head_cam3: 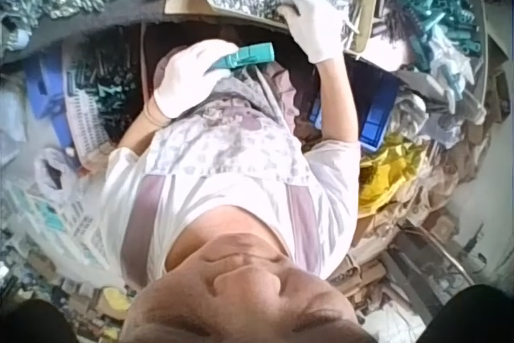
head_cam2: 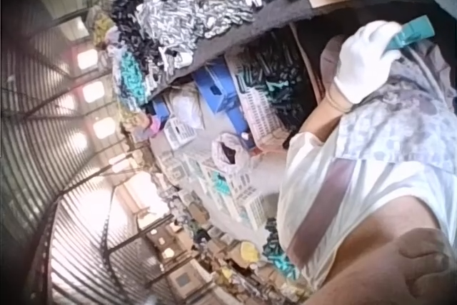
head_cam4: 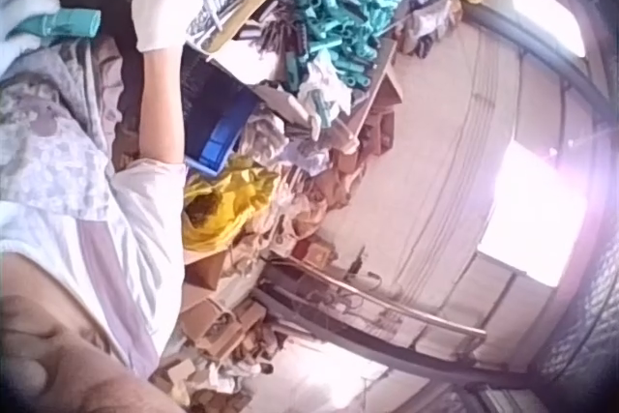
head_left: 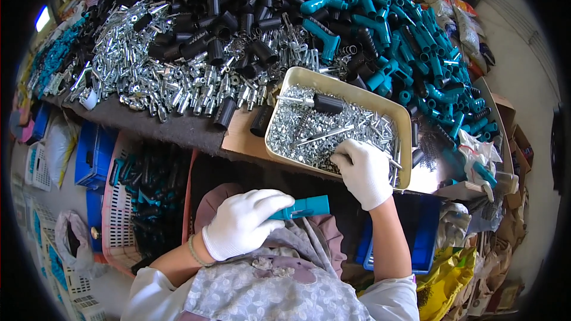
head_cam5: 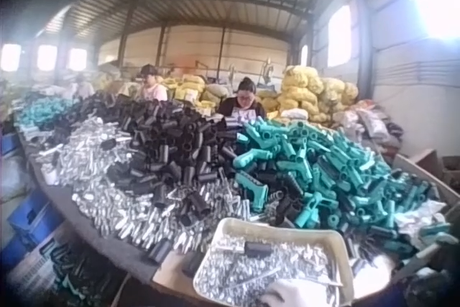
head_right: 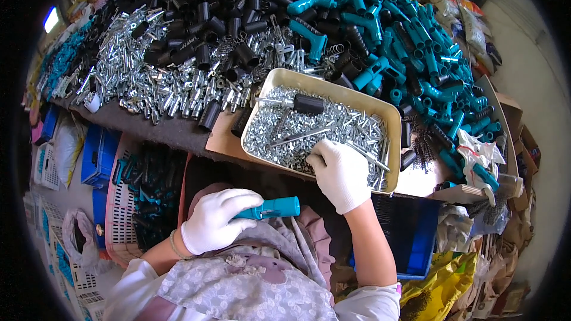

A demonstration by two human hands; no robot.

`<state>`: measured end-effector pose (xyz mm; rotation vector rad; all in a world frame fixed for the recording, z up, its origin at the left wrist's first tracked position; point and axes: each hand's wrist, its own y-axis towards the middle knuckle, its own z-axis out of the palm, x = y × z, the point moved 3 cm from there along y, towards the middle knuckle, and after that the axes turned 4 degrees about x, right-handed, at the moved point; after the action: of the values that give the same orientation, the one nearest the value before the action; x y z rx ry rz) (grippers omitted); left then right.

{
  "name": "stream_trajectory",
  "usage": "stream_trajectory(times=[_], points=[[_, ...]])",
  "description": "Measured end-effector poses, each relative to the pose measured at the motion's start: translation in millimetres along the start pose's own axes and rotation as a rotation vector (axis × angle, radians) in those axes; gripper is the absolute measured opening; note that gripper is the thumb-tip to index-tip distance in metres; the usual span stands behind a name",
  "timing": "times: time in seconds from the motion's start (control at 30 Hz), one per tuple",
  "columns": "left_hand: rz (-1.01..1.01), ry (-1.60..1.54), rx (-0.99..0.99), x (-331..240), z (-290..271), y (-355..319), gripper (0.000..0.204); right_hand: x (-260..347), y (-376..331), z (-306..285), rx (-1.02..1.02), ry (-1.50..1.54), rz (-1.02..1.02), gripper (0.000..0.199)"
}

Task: Assembling the internal mechanisms and handles for hand-held sprayers at a factory workbench.

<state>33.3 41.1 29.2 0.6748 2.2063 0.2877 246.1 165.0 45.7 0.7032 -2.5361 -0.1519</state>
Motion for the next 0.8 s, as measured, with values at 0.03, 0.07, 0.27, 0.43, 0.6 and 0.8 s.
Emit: stream_trajectory(times=[0.03, 0.07, 0.27, 0.43, 0.6, 0.8], points=[[-0.031, -0.043, -0.021, 2, 0, -2, 0.049, -2, -2, 3, -0.004, -0.002, -0.002, 0.01], [-0.04, -0.067, -0.058, 4, -1, -2, 0.047, -4, -3, 2, -0.102, 0.015, -0.004, 0.008], [-0.395, -0.563, -0.077, 19, 4, -5, 0.042, 3, -12, -9, -0.359, 0.328, 0.097, 0.005], [-0.655, -1.254, -0.134, 26, 9, 1, 0.041, 42, -37, 22, -0.245, 0.818, 0.198, 0.012], [-0.549, -1.036, -0.205, 25, 16, -2, 0.045, 72, -40, 47, -0.157, 0.752, 0.221, 0.023], [-0.563, -0.969, -0.157, 26, 7, -14, 0.048, 66, -40, 67, -0.117, 0.985, 0.296, 0.029]])
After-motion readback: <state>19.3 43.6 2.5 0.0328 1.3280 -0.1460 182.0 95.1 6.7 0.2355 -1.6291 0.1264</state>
